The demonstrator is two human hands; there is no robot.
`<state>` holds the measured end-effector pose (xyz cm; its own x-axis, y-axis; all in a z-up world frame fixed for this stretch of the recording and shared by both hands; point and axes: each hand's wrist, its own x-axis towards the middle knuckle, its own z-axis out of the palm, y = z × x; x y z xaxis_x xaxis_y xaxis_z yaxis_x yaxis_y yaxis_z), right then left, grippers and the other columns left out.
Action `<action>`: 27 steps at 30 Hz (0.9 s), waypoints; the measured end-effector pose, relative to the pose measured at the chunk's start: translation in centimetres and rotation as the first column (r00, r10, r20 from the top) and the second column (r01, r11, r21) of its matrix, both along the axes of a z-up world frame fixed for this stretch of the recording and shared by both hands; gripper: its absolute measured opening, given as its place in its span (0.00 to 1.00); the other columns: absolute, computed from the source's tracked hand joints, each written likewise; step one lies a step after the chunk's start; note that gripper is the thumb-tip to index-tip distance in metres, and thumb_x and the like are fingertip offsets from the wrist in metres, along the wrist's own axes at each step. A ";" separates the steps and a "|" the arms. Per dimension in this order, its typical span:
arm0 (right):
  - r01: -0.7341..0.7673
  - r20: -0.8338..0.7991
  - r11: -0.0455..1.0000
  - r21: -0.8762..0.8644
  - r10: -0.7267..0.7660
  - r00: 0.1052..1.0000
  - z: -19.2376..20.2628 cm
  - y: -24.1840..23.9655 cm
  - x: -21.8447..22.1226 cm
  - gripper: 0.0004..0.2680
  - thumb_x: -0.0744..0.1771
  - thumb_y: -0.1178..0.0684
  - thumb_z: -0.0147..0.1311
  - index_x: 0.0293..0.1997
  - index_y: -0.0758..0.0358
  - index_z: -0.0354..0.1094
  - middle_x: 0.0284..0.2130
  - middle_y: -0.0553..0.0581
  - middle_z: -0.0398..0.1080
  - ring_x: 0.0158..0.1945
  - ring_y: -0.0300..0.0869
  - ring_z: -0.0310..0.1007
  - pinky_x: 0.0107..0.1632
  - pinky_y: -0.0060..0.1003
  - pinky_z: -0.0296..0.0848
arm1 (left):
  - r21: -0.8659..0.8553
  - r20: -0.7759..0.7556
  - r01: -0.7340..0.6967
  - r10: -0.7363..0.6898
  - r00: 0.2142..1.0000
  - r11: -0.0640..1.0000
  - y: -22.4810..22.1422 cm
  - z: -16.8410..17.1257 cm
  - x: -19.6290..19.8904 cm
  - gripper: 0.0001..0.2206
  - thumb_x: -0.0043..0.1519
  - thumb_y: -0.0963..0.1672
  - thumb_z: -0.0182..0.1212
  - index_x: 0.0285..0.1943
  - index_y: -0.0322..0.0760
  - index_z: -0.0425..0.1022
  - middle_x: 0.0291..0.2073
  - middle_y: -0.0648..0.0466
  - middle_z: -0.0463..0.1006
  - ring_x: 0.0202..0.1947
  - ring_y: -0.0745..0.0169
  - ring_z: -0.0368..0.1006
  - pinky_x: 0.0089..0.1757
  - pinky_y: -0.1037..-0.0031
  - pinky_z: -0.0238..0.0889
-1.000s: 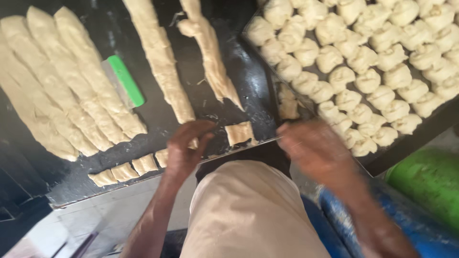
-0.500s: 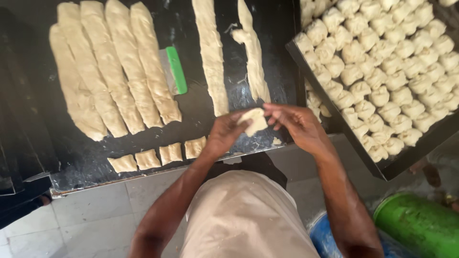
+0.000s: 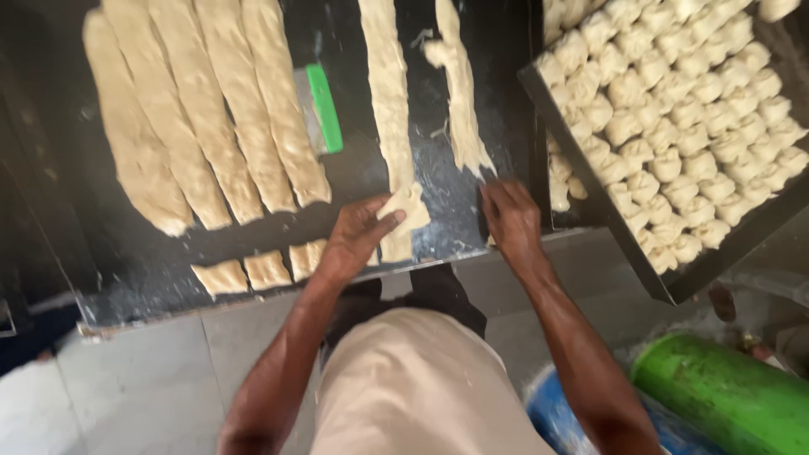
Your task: The person picks up strips of dough by hand, shapes them into small balls, and places them onto a large metal tray.
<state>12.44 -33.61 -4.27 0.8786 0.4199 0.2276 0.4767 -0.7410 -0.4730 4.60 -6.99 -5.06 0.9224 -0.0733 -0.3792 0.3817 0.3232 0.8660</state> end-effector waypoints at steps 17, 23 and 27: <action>-0.281 0.076 0.959 -0.029 0.282 0.956 8.7 10.5 -9.5 0.15 0.62 0.58 0.68 0.53 0.68 0.73 0.47 0.59 0.69 0.48 0.52 0.71 0.48 0.42 0.73 | 0.130 0.138 0.274 -0.291 0.947 0.953 3.9 4.1 -1.9 0.21 0.65 0.43 0.60 0.68 0.30 0.74 0.56 0.35 0.82 0.53 0.47 0.80 0.53 0.62 0.75; -0.114 0.056 0.971 0.212 0.104 0.993 8.1 10.0 -9.1 0.11 0.62 0.60 0.69 0.45 0.57 0.73 0.43 0.53 0.70 0.52 0.47 0.71 0.51 0.41 0.74 | -0.297 0.243 0.297 -0.228 0.943 0.908 3.8 2.7 -3.6 0.20 0.64 0.37 0.55 0.67 0.36 0.73 0.60 0.46 0.76 0.59 0.57 0.76 0.58 0.64 0.74; 0.491 -0.804 0.657 0.573 0.333 0.492 8.9 8.5 -5.4 0.19 0.57 0.66 0.65 0.51 0.54 0.73 0.43 0.48 0.75 0.45 0.37 0.73 0.47 0.32 0.76 | -0.200 0.408 0.263 -0.164 0.898 0.944 2.6 3.8 -3.3 0.16 0.65 0.35 0.60 0.62 0.32 0.76 0.64 0.50 0.67 0.62 0.58 0.70 0.58 0.59 0.69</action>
